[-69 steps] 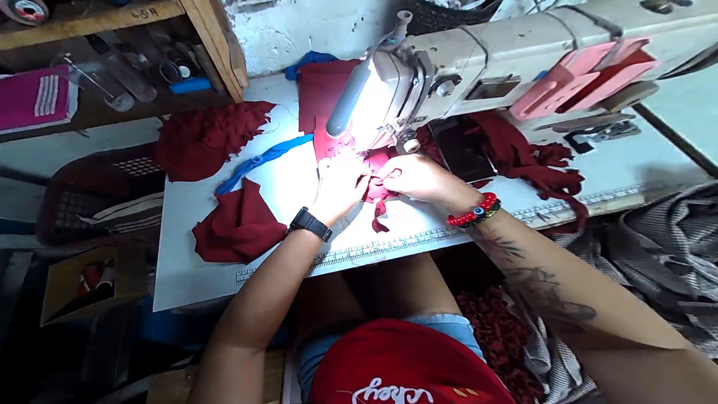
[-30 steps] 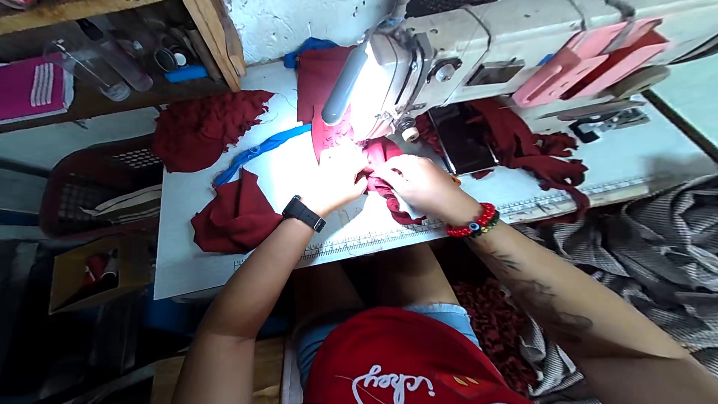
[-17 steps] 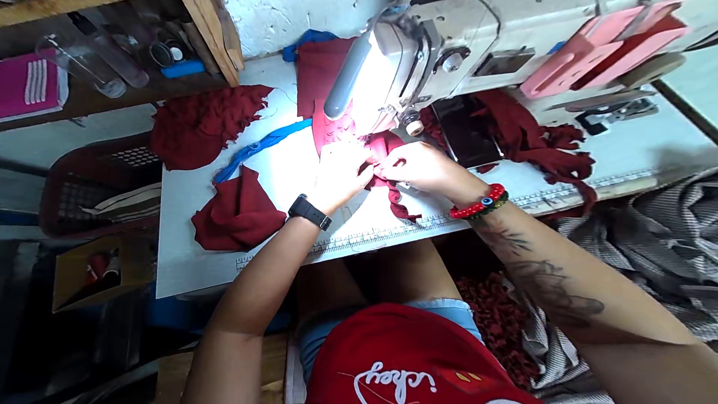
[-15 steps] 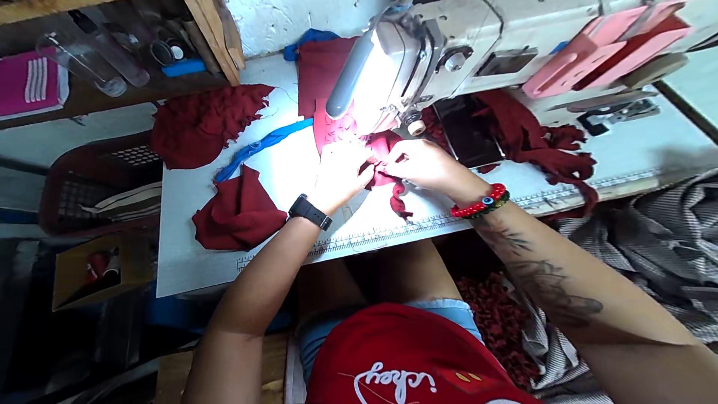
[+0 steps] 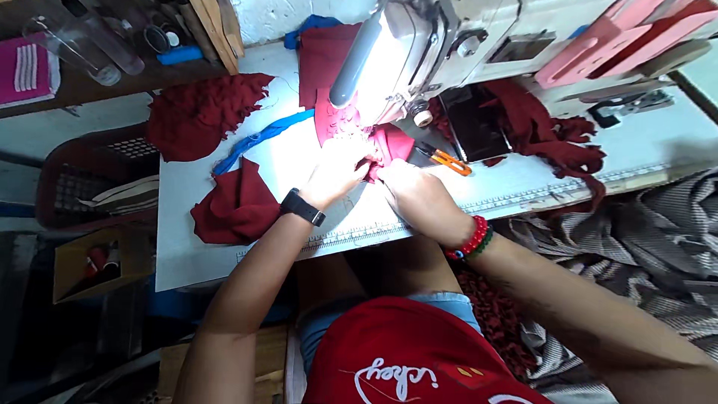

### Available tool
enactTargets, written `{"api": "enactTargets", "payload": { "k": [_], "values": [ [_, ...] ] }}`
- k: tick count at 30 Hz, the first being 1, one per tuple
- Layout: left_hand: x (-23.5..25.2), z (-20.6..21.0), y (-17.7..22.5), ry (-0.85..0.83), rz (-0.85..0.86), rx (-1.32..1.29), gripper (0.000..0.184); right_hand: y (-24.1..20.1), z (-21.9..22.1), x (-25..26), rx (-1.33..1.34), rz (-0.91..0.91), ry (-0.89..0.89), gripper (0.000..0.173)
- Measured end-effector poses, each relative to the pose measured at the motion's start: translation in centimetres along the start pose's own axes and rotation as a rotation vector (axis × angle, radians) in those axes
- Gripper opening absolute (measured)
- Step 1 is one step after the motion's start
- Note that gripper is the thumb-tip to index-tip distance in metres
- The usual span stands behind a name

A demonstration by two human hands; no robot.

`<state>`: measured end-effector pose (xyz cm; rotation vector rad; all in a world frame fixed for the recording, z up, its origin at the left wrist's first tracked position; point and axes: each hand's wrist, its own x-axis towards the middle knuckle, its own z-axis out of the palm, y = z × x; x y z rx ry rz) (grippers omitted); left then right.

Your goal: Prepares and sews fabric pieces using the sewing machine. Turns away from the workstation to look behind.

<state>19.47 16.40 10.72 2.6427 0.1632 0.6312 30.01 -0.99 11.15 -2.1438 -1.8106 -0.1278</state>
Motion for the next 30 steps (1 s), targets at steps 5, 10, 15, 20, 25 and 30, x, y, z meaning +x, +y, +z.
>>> {"api": "enactTargets", "payload": {
  "k": [5, 10, 15, 20, 25, 30],
  "values": [
    [-1.8, -1.0, 0.2, -0.075, 0.029, 0.060, 0.020, 0.1, 0.0, -1.1, 0.091, 0.057, -0.017, 0.025],
    [-1.5, -0.9, 0.3, -0.020, -0.009, 0.008, 0.020, -0.2, -0.4, -1.1, 0.075, 0.035, -0.015, 0.018],
    [0.1, -0.2, 0.2, 0.107, -0.157, 0.077, 0.024, 1.2, -1.9, 0.4, 0.065, 0.008, -0.058, 0.025],
    [1.6, 1.3, -0.1, -0.031, -0.253, 0.167, 0.023, 2.6, -2.3, 2.2, 0.040, 0.017, -0.132, 0.009],
    [1.0, 1.1, -0.4, 0.004, -0.092, 0.193, 0.019, 3.3, -2.7, 2.9, -0.047, -0.117, -0.169, 0.053],
    [0.3, 1.3, -0.7, 0.045, -0.092, 0.166, 0.016, 4.5, -2.5, 3.6, -0.139, -0.208, -0.209, 0.042]
  ]
}}
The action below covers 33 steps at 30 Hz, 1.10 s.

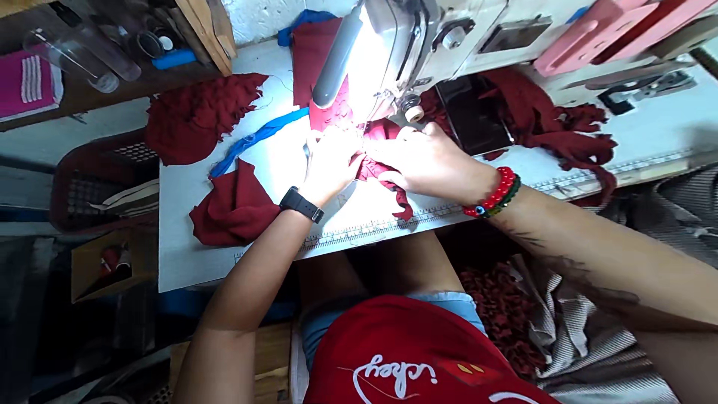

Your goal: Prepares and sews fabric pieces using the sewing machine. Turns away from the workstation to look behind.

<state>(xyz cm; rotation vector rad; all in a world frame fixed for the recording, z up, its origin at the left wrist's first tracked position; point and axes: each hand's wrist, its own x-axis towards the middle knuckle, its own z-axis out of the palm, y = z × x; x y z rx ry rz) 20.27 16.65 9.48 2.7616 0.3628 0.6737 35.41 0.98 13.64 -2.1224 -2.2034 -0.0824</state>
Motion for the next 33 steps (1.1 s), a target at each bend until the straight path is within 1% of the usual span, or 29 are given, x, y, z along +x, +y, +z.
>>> {"api": "enactTargets", "payload": {
  "k": [5, 12, 18, 20, 22, 23, 24, 27, 31, 33],
  "values": [
    [0.1, 0.0, 0.4, -0.011, -0.080, -0.021, 0.017, 0.0, 0.0, 0.2, -0.018, 0.003, -0.043, 0.043],
    [0.7, 0.4, 0.4, 0.027, -0.145, -0.015, 0.018, 0.1, -0.1, 0.6, 0.071, 0.072, -0.075, 0.042],
    [1.0, 0.9, -0.2, 0.029, -0.212, 0.033, 0.023, 0.8, 1.3, 1.1, 0.095, 0.148, -0.048, 0.054],
    [0.7, 0.7, 0.0, 0.064, -0.196, 0.001, 0.022, 0.4, 1.7, 0.6, 0.091, 0.161, 0.024, 0.053],
    [0.7, 0.5, 0.4, 0.094, -0.129, -0.046, 0.021, -0.2, 1.6, -0.2, 0.117, 0.175, 0.104, 0.054],
    [0.6, 0.7, 0.4, 0.095, -0.091, -0.055, 0.021, -0.5, 1.4, -0.6, 0.121, 0.182, 0.118, 0.057],
    [0.5, 0.9, 0.4, 0.079, -0.060, -0.049, 0.020, -0.8, 1.2, -0.8, 0.119, 0.181, 0.130, 0.056],
    [0.3, 0.7, 0.2, 0.027, 0.017, -0.003, 0.020, -0.9, 1.2, -0.8, 0.098, 0.081, 0.192, 0.047],
    [0.2, 0.1, -0.2, 0.042, 0.117, -0.001, 0.017, -0.1, 1.5, -0.2, 0.048, 0.038, 0.138, 0.038],
    [0.2, 0.3, -0.2, 0.037, 0.053, -0.040, 0.017, 0.0, 1.1, -0.1, 0.037, 0.039, 0.096, 0.036]
  ]
}}
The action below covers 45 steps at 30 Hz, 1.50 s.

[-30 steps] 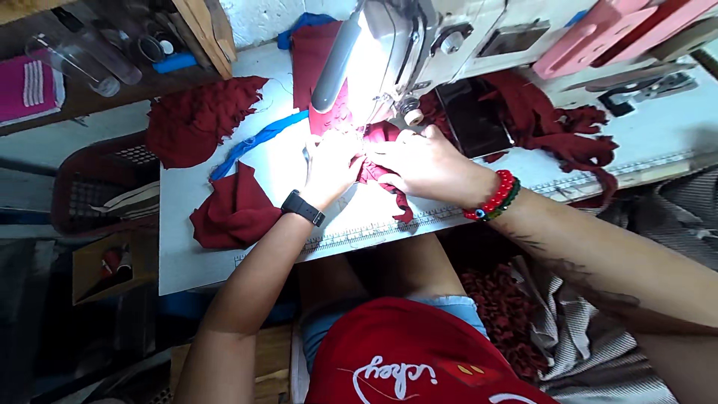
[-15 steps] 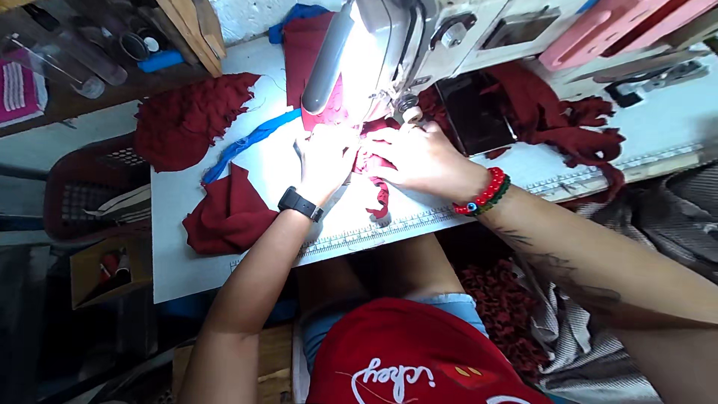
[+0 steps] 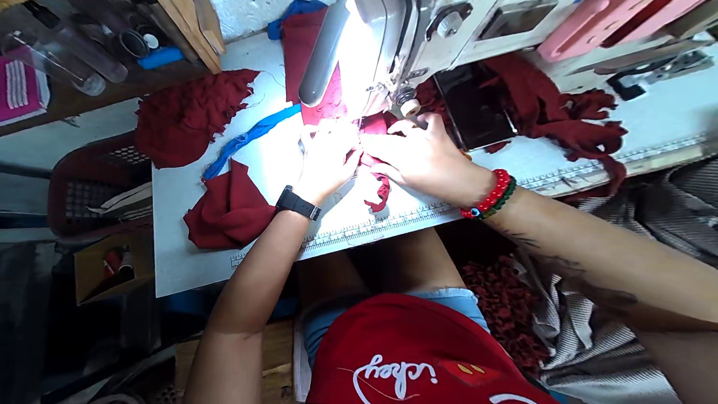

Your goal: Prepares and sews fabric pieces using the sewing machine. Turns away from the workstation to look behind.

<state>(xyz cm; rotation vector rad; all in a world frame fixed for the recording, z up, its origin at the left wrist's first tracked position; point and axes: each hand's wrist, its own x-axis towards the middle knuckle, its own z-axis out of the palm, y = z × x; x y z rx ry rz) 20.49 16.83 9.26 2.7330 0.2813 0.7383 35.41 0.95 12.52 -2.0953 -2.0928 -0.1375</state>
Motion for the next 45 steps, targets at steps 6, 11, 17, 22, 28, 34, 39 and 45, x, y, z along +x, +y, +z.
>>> {"api": "enactTargets", "payload": {
  "k": [6, 11, 17, 22, 28, 34, 39, 45],
  "values": [
    [0.1, 0.5, 0.8, -0.005, -0.172, -0.043, 0.020, 0.3, -0.2, -0.1, 0.025, 0.009, -0.018, 0.034],
    [0.2, 0.7, 0.7, -0.020, -0.231, -0.026, 0.022, 0.5, 0.0, 0.1, 0.025, 0.024, -0.020, 0.036],
    [0.6, 0.7, 0.6, -0.016, -0.266, 0.015, 0.022, 0.5, 0.1, 0.6, 0.022, 0.047, -0.027, 0.031],
    [1.1, 0.7, 0.2, -0.033, -0.310, 0.032, 0.024, 0.8, 0.6, 1.1, -0.008, 0.048, -0.045, 0.040],
    [1.1, 0.8, -0.1, 0.000, -0.286, 0.014, 0.024, 0.2, 1.1, 0.5, -0.017, 0.082, 0.063, 0.041],
    [1.0, 0.8, 0.0, 0.011, -0.290, 0.015, 0.023, 0.0, 1.0, 0.4, -0.038, 0.057, 0.042, 0.035],
    [1.4, 0.8, -0.2, -0.013, -0.327, 0.029, 0.025, 0.1, 1.2, 1.0, -0.015, 0.113, -0.004, 0.036],
    [0.4, -0.1, 0.4, -0.061, -0.049, 0.015, 0.024, -0.1, 2.0, 0.7, 0.063, 0.201, 0.153, 0.036]
  ]
}}
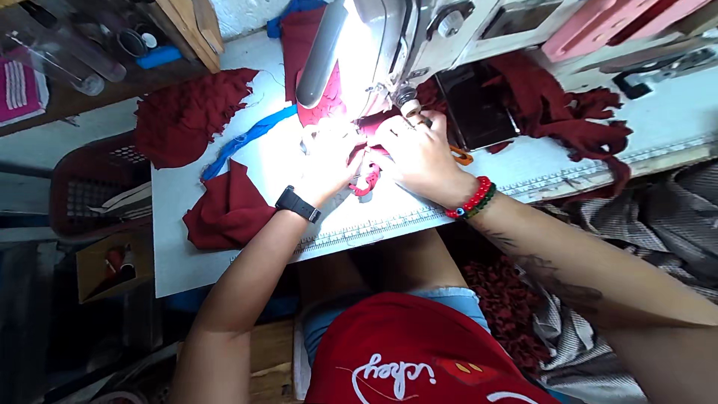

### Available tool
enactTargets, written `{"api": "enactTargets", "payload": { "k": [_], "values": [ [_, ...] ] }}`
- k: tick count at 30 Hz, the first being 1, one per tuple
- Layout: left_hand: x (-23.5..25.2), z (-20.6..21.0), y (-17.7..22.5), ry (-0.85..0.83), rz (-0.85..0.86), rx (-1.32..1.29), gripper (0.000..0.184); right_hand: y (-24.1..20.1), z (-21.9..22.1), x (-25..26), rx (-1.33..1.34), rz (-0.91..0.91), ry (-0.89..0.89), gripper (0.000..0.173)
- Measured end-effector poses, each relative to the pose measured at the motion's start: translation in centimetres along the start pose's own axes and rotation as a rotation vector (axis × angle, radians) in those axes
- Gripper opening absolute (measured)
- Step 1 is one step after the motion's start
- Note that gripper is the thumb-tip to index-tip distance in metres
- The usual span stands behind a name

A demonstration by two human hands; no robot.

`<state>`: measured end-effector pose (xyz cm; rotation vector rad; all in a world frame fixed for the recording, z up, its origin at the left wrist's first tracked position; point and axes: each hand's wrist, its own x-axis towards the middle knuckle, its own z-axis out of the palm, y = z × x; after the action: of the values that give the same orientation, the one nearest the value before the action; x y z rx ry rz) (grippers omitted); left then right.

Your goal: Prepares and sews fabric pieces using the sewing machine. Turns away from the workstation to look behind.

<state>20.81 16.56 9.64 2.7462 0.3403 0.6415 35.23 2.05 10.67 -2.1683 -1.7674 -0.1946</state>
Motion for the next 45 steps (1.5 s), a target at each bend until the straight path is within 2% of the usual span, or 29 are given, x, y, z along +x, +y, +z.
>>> {"api": "enactTargets", "payload": {
  "k": [5, 10, 11, 12, 16, 18, 20, 22, 24, 26, 29, 34, 45],
  "values": [
    [0.1, 0.6, -0.7, 0.055, -0.059, -0.095, 0.022, -0.9, -0.1, 0.1, 0.098, 0.170, -0.032, 0.041],
    [0.1, 0.4, -1.0, 0.041, -0.105, -0.106, 0.024, -1.5, -1.1, 0.9, 0.148, 0.187, -0.133, 0.025],
    [0.0, 0.3, -1.0, 0.041, -0.108, -0.104, 0.024, -1.6, -1.2, 0.9, 0.131, 0.187, -0.154, 0.027],
    [-0.1, 0.3, -0.9, 0.035, -0.114, -0.102, 0.024, -1.9, -1.3, 0.8, 0.100, 0.178, -0.166, 0.029],
    [-0.3, 0.4, -1.0, 0.023, -0.111, -0.116, 0.023, -3.1, -1.0, -0.4, 0.010, -0.037, -0.017, 0.014],
    [-0.4, 0.5, -1.0, 0.035, -0.084, -0.099, 0.022, -3.5, -0.8, -0.6, -0.008, -0.136, -0.019, 0.014],
    [-0.5, 0.5, -0.6, 0.049, -0.076, -0.066, 0.024, -3.5, -0.8, -0.8, 0.049, -0.156, -0.036, 0.013],
    [-0.4, 0.4, -0.4, 0.053, -0.086, -0.061, 0.025, -3.1, -1.1, -0.8, 0.159, -0.140, -0.040, 0.022],
    [-0.3, 0.4, -0.5, 0.039, -0.087, -0.050, 0.024, -2.5, -1.5, -0.6, 0.202, -0.109, -0.065, 0.023],
    [-0.4, 0.2, -0.6, 0.014, -0.085, -0.029, 0.022, -1.8, -1.2, -0.7, 0.149, -0.099, -0.045, 0.020],
    [-0.5, 0.2, -0.8, 0.023, -0.066, -0.038, 0.021, -0.7, -0.4, -1.1, 0.043, -0.153, -0.022, 0.037],
    [-0.7, 0.2, -0.6, 0.028, -0.059, -0.058, 0.019, 0.0, -0.6, -1.3, 0.034, -0.192, -0.017, 0.033],
    [1.1, 0.4, -1.1, 0.005, -0.185, -0.023, 0.022, -1.2, 0.3, -0.3, -0.147, -0.084, -0.087, 0.036]
  ]
}}
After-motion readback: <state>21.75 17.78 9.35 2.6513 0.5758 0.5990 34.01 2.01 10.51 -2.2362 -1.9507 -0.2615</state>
